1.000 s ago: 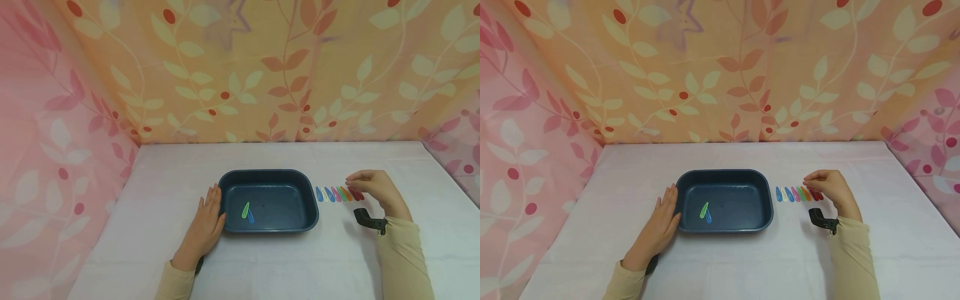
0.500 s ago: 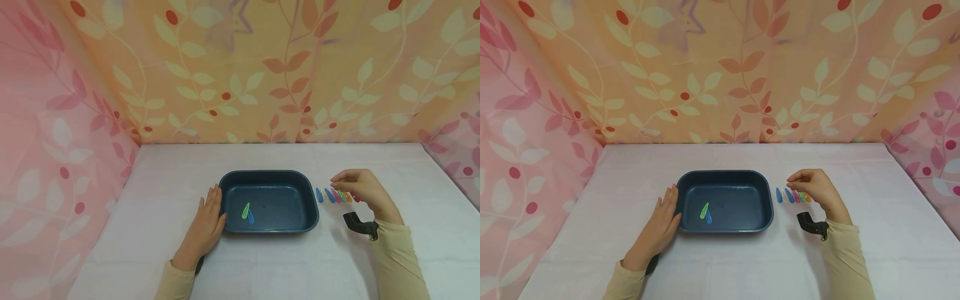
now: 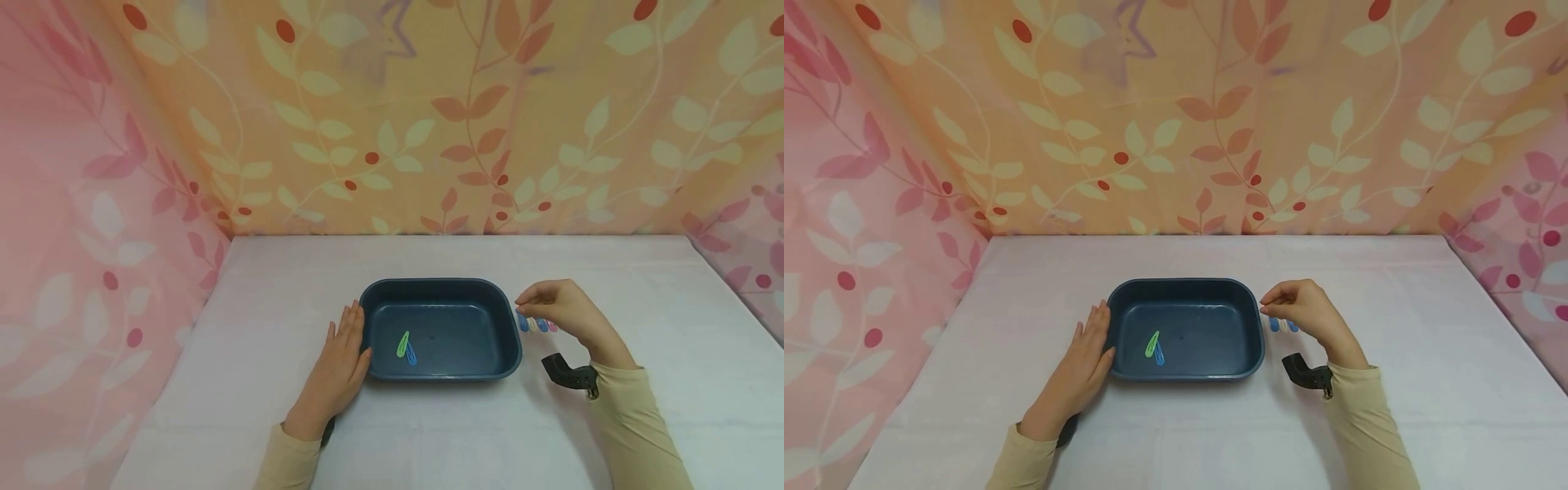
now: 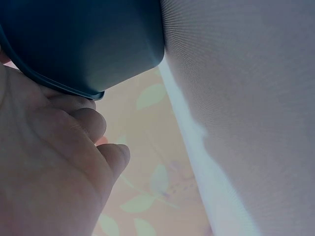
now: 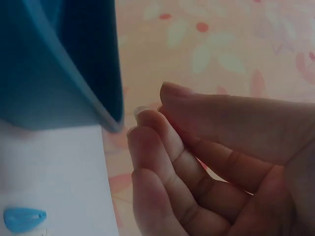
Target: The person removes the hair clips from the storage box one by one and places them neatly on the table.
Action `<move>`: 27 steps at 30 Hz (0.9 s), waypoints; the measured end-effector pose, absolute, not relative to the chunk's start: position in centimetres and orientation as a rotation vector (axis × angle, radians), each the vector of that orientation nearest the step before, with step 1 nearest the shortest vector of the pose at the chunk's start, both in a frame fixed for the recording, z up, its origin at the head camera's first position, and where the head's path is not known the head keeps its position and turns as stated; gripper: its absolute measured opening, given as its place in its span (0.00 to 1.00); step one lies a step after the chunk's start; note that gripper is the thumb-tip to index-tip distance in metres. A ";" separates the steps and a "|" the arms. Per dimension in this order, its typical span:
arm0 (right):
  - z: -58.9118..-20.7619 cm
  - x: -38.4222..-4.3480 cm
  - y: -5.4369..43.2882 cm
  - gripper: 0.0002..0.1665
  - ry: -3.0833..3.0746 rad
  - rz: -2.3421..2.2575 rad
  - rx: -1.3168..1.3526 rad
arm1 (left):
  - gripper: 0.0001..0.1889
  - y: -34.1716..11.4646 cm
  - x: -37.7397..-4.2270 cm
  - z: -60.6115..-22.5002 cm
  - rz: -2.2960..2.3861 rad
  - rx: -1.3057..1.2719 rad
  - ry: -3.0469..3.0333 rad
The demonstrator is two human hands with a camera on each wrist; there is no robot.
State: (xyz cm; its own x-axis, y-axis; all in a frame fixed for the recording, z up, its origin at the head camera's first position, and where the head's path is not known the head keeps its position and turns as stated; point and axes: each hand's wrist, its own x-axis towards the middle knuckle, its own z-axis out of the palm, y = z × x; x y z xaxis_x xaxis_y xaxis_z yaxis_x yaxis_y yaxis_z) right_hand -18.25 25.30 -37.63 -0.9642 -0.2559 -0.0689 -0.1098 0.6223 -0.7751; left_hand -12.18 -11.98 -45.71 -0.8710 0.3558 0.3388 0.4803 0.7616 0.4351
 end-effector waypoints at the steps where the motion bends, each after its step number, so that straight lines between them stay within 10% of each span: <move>1: -37.6 -18.2 25.0 0.11 2.658 -1.259 -0.312 | 0.33 -12.0 -12.2 -45.7 -0.769 -0.655 -2.725; 27: -37.6 -19.1 14.7 0.02 2.527 -1.033 -0.813 | 0.33 -12.0 -12.3 -45.9 -0.764 -0.649 -2.730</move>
